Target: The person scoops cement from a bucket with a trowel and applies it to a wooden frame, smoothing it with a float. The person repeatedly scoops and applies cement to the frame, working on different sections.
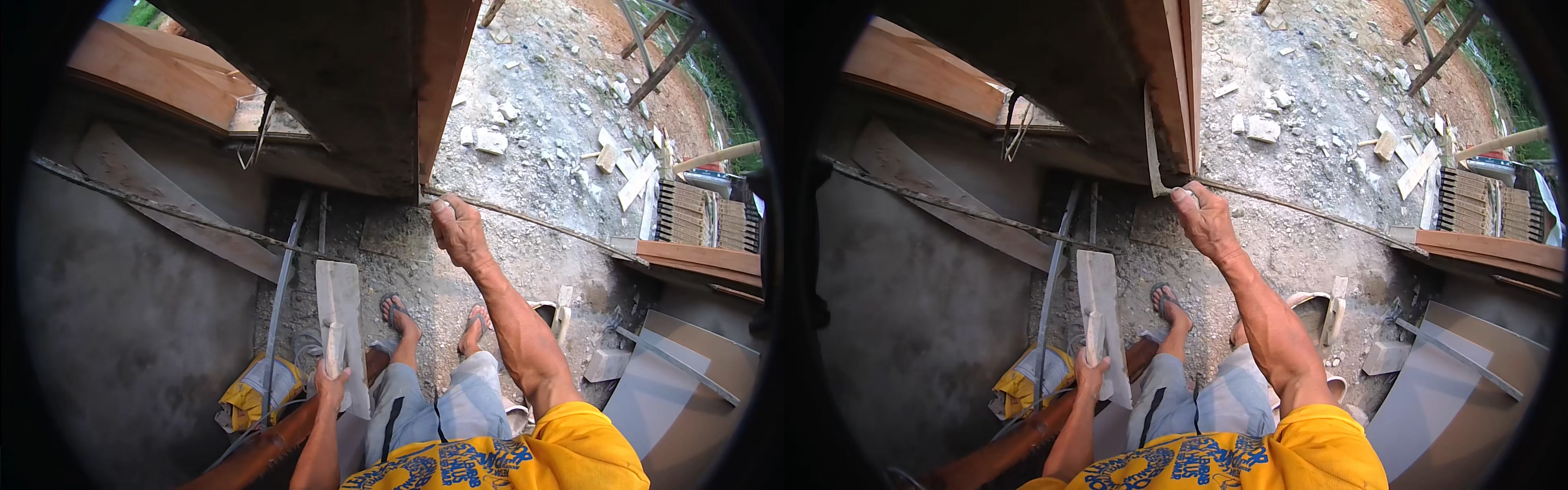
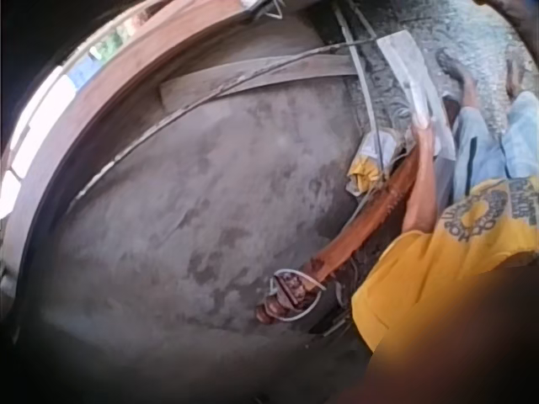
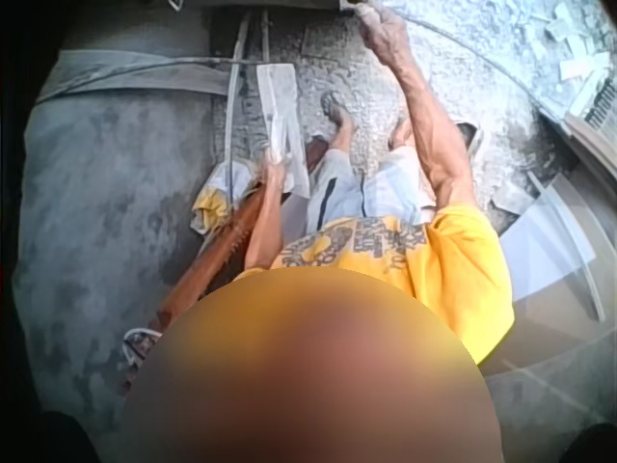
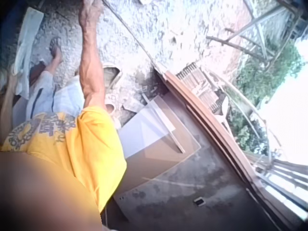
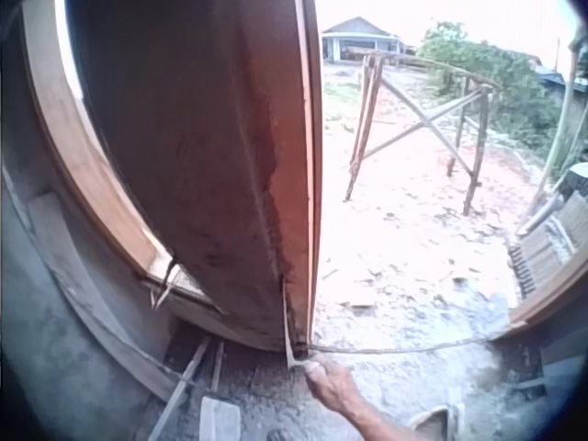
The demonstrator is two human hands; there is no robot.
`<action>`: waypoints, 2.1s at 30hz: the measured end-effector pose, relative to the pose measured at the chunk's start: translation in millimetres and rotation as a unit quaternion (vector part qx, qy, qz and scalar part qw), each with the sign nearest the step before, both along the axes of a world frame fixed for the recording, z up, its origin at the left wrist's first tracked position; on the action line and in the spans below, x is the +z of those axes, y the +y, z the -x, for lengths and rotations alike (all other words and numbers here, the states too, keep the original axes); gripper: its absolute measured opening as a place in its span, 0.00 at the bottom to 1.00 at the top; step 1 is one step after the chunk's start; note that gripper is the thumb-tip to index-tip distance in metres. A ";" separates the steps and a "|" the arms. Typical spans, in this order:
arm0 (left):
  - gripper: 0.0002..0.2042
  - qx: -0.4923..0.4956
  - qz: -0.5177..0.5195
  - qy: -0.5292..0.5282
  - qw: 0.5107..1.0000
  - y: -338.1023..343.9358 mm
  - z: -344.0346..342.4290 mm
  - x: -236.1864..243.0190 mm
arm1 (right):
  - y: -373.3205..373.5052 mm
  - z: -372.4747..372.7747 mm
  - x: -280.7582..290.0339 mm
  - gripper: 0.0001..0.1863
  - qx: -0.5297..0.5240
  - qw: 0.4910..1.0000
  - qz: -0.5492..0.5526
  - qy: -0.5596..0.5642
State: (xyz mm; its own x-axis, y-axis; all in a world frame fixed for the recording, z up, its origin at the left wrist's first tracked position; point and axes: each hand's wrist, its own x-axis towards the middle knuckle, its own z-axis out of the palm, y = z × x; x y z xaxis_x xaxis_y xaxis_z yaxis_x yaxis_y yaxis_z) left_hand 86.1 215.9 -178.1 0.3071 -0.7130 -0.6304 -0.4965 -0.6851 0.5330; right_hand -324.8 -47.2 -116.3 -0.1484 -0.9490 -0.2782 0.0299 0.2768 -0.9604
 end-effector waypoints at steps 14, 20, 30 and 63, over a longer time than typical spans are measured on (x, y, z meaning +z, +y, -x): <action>0.24 0.075 0.032 0.087 0.993 -38.0 31.7 8.4 | 52.9 6.4 -36.8 0.24 -0.035 0.995 -0.077 -0.055; 0.24 0.092 0.031 0.069 0.993 -47.8 35.8 -0.7 | 72.1 14.8 -69.5 0.26 0.064 0.929 -0.186 0.312; 0.34 0.100 0.006 0.039 0.994 -49.3 30.2 -23.3 | 69.6 46.2 -154.2 0.22 0.223 0.832 -0.202 0.466; 0.27 0.340 0.245 0.245 0.874 -73.7 180.2 9.0 | 334.5 200.0 28.7 0.15 0.365 0.804 -0.469 0.008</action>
State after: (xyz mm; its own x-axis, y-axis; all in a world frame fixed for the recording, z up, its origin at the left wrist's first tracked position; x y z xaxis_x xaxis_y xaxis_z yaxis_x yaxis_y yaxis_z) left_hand -94.1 142.2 -169.0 0.5443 -0.6920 -0.4742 0.3065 -0.3621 0.8803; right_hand -524.8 287.4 -87.6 0.3428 -0.1595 -0.9258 -0.4790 0.8181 -0.3183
